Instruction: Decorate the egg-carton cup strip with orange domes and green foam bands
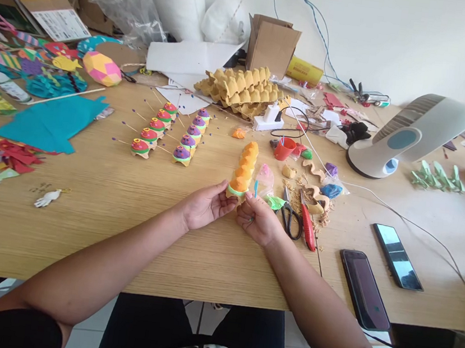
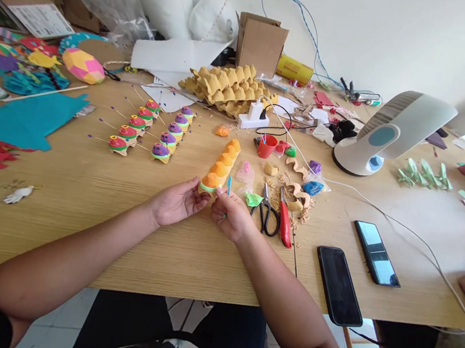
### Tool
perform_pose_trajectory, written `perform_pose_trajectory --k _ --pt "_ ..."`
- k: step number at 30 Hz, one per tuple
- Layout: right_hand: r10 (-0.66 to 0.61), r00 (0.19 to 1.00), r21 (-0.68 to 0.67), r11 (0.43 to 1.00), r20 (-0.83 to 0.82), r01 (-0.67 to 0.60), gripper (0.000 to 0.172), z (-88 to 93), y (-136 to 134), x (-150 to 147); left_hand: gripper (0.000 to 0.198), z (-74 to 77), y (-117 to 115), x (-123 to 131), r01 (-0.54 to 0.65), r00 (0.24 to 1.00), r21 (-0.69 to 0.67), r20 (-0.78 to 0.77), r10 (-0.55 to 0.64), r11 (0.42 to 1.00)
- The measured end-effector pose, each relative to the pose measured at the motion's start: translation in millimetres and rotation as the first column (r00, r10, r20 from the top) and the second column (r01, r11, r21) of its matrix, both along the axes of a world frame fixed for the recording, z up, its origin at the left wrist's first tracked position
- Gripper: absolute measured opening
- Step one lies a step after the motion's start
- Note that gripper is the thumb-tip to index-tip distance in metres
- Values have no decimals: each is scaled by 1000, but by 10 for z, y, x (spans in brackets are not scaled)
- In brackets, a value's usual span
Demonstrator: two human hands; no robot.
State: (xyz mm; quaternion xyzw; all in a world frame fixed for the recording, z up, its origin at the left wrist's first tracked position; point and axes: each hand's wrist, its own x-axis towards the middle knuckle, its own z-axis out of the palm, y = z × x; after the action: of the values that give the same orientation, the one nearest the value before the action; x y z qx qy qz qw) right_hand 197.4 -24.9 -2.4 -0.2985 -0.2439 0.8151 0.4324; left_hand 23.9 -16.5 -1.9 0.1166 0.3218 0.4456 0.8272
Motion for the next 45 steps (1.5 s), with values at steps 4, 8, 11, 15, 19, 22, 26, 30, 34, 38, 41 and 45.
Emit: perform_pose_trajectory --k 4,8,11,15,19,22,26,30,34,38,41,45 --pt "-8 999 23 1000 33 7 52 -23 -8 -20 20 -36 -22 -11 39 999 124 -20 -37 992" --pt "-34 996 27 999 87 32 49 -56 -14 -35 33 -61 -49 19 45 995 182 -91 -29 982" --pt "-55 993 28 998 104 53 48 -66 -20 -43 28 -71 -58 50 18 988 177 -152 9 984" --pt "-72 991 23 997 112 70 49 -56 -27 -48 24 -68 -59 60 -9 984 148 -172 35 989" --pt "-69 993 12 998 92 68 48 -44 -28 -47 26 -55 -53 39 36 993 149 -119 -18 988" --pt "-73 995 13 997 71 72 47 -46 -23 -39 29 -54 -49 25 74 996 166 -70 -63 983" --pt "-67 996 7 998 65 66 41 -49 -19 -30 15 -53 -44 27 53 996 139 -81 -42 989" --pt "-54 999 -12 998 6 54 39 -38 -17 -30 7 -30 -42 32 27 995 82 -93 -20 996" --pt "-56 998 -23 998 -18 56 42 -35 -14 -28 6 -15 -41 24 29 996 45 -82 -25 999" --pt "-46 998 -34 998 -44 44 44 -31 -12 -20 9 -22 -31 8 26 999 61 -36 -24 998" --pt "-42 998 -38 998 -48 40 47 -16 -16 -16 9 -35 -26 4 25 999 76 -46 -22 997" --pt "-33 999 -27 999 -34 32 46 1 -22 -15 8 -45 -25 8 19 998 81 -66 -14 997"
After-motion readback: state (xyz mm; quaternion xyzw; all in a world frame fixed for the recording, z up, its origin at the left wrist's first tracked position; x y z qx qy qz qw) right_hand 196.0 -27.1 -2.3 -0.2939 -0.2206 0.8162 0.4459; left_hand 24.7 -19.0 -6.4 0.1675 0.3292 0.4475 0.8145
